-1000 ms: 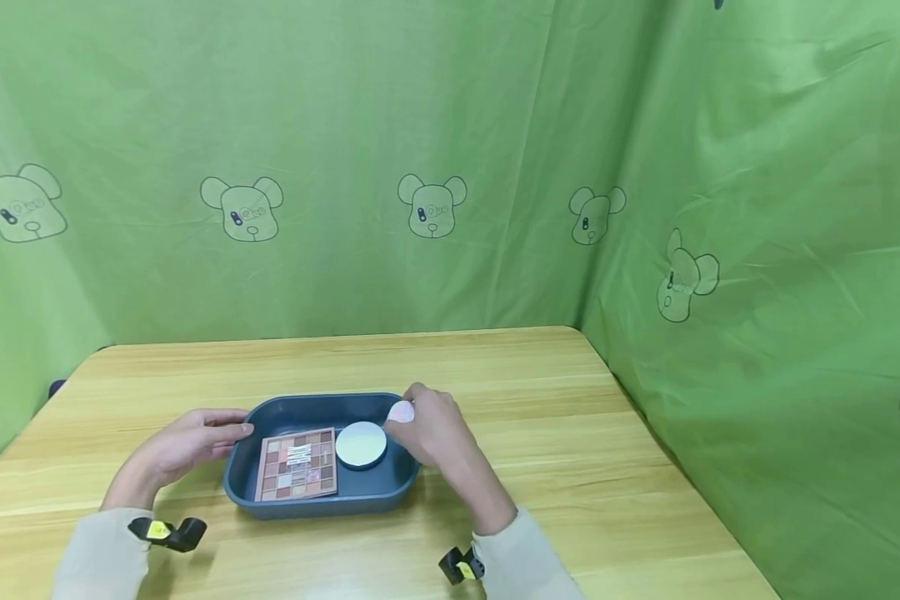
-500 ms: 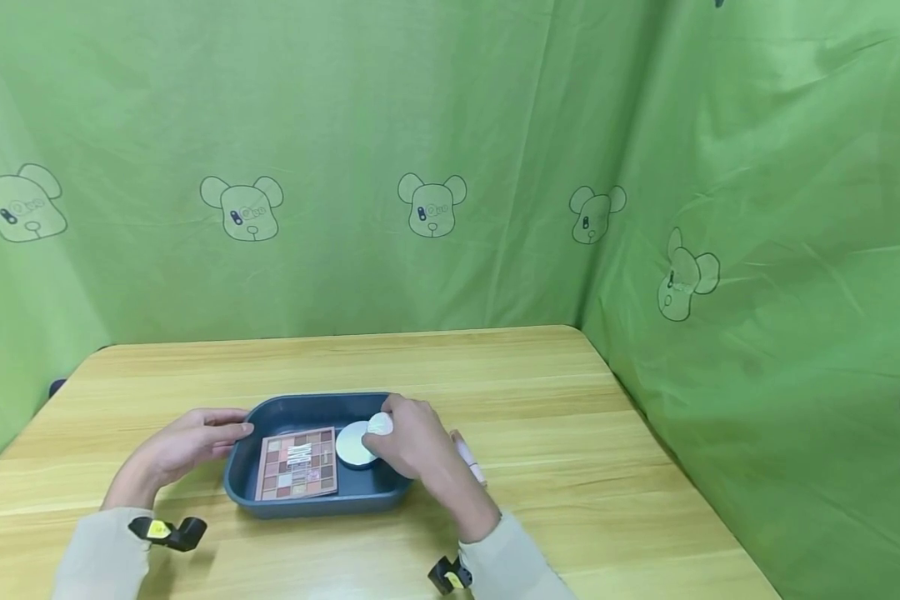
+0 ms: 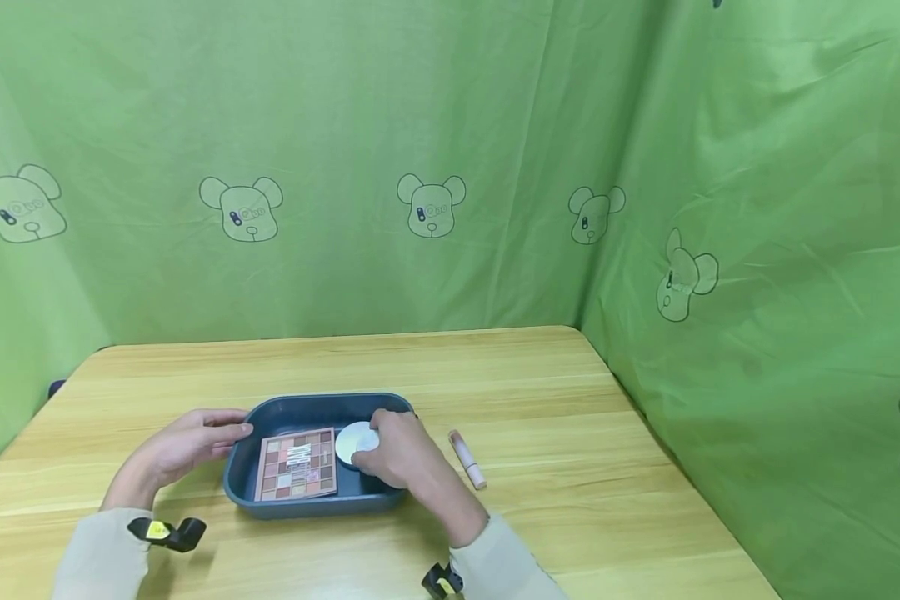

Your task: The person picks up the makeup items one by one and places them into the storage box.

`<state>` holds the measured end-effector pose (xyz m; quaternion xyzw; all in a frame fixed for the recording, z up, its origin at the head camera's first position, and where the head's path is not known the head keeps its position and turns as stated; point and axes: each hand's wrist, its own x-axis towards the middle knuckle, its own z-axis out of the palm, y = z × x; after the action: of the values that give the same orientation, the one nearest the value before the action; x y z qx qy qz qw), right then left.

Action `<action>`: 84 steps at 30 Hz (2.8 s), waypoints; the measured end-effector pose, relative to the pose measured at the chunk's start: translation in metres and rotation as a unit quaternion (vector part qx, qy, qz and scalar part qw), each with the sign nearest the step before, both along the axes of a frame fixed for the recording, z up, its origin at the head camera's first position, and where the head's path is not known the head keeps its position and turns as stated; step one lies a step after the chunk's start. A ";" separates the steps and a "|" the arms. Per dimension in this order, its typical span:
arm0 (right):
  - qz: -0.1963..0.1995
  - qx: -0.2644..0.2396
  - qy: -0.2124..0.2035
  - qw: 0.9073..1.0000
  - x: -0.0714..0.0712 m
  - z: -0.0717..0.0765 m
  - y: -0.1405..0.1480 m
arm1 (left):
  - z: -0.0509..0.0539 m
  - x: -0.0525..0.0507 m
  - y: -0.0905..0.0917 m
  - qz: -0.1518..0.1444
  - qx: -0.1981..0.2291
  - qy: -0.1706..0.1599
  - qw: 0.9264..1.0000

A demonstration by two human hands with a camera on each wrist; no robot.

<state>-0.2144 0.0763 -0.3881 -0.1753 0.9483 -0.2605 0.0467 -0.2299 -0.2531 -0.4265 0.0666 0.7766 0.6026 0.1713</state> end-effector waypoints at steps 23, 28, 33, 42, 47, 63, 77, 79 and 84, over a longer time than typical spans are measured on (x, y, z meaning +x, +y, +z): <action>0.016 0.035 -0.016 0.999 0.004 -0.011 -0.006 | 0.000 -0.001 -0.001 -0.007 0.002 0.002 1.000; 0.026 0.037 -0.025 0.999 0.005 -0.008 -0.006 | 0.000 -0.001 -0.001 -0.007 0.001 0.004 1.000; 0.032 0.045 -0.032 0.998 0.007 -0.006 -0.006 | 0.000 -0.001 -0.002 -0.008 0.001 0.005 1.000; 0.038 0.065 -0.029 0.997 0.010 -0.008 -0.007 | 0.000 -0.001 -0.001 -0.008 0.000 0.005 1.000; 0.034 0.070 -0.028 0.997 0.010 -0.009 -0.009 | 0.001 -0.001 -0.001 -0.009 0.000 0.005 1.000; 0.023 0.068 -0.037 0.997 0.008 -0.010 -0.009 | 0.000 0.000 -0.001 -0.008 0.001 0.004 1.000; 0.016 0.052 -0.043 0.998 0.010 -0.009 -0.008 | -0.003 -0.001 -0.001 -0.008 0.004 0.003 1.000; 0.014 0.045 -0.041 0.998 0.009 -0.009 -0.008 | -0.003 -0.001 -0.001 -0.007 0.004 0.004 1.000; 0.007 0.026 -0.019 0.999 0.004 -0.008 -0.004 | -0.003 -0.001 -0.001 -0.005 0.004 0.006 1.000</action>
<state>-0.2100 0.0720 -0.3965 -0.1755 0.9524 -0.2386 0.0715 -0.2313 -0.2543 -0.4299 0.0753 0.7749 0.6043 0.1695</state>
